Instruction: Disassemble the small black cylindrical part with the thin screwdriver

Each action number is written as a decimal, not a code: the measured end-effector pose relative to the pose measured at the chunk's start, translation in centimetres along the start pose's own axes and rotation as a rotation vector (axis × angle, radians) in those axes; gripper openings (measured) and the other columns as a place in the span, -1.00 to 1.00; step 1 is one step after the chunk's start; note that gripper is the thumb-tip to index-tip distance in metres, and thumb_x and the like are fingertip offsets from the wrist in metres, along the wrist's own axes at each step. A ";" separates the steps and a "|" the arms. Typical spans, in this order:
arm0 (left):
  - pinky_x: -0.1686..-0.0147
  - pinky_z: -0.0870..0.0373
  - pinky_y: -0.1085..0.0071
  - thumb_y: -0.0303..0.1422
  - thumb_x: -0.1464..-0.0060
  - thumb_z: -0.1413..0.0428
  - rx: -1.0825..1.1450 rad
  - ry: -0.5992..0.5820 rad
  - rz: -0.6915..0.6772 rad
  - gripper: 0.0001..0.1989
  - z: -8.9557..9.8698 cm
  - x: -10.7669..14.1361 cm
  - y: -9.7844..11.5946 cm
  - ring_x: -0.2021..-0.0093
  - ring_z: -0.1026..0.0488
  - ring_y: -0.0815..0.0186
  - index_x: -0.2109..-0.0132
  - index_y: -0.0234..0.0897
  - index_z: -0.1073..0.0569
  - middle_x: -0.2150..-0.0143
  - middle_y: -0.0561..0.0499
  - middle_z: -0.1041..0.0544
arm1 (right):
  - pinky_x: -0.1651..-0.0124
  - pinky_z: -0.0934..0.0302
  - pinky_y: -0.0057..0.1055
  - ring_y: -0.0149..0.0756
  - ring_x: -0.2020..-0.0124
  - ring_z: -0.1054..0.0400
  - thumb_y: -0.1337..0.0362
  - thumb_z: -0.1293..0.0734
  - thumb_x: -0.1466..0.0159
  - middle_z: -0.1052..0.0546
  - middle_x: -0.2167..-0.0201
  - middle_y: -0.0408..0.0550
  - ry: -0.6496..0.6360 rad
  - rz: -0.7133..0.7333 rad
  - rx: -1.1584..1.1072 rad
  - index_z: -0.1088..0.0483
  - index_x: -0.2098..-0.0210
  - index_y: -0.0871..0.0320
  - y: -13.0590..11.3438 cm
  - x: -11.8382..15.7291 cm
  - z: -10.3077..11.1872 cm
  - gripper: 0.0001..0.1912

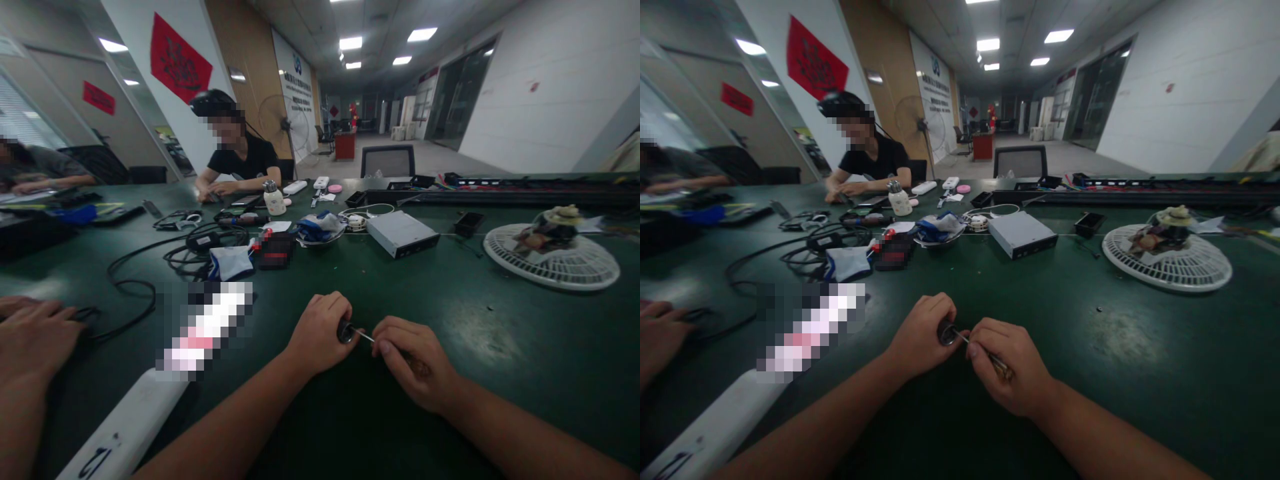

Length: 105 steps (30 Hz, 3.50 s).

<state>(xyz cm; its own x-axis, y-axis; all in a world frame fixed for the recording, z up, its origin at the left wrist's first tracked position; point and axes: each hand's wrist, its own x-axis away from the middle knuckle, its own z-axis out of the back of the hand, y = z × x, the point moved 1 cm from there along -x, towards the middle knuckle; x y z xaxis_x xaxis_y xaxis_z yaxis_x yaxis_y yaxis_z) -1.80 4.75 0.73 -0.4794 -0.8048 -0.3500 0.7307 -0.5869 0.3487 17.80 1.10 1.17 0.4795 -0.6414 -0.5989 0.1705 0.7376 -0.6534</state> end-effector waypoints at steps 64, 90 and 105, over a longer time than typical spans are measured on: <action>0.15 -0.26 0.24 -0.20 -0.15 -0.20 0.010 -0.023 -0.028 -0.81 0.2 0.1 0.1 0.17 -0.41 0.20 0.28 -0.22 -0.45 0.19 -0.01 -0.47 | 0.31 -0.25 -0.37 -0.30 0.36 -0.38 0.42 -0.19 -0.39 -0.48 0.36 -0.02 -0.054 -0.020 0.000 -0.38 0.28 0.15 0.0 0.2 -0.1 -0.83; 0.18 -0.22 0.28 -0.21 -0.15 -0.19 -0.024 -0.032 -0.039 -0.79 0.0 0.1 -0.1 0.21 -0.40 0.24 0.32 -0.25 -0.41 0.25 0.01 -0.47 | 0.24 -0.26 -0.37 -0.32 0.31 -0.40 0.42 -0.18 -0.39 -0.49 0.36 -0.03 -0.054 -0.021 -0.042 -0.39 0.28 0.17 0.1 0.3 -0.1 -0.82; 0.17 -0.22 0.27 -0.23 -0.15 -0.19 -0.019 -0.068 -0.064 -0.79 0.0 -0.1 0.1 0.21 -0.39 0.24 0.33 -0.25 -0.40 0.25 0.03 -0.46 | 0.25 -0.24 -0.36 -0.33 0.35 -0.37 0.41 -0.19 -0.38 -0.46 0.40 -0.06 -0.051 0.001 -0.040 -0.38 0.34 0.17 0.1 0.3 -0.1 -0.81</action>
<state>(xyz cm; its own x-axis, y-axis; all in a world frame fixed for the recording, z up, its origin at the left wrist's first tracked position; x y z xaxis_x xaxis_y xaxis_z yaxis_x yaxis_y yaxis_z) -1.75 4.77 0.78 -0.5570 -0.7701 -0.3109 0.7063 -0.6362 0.3104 17.85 0.94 0.91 0.5228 -0.6285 -0.5759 0.1361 0.7284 -0.6715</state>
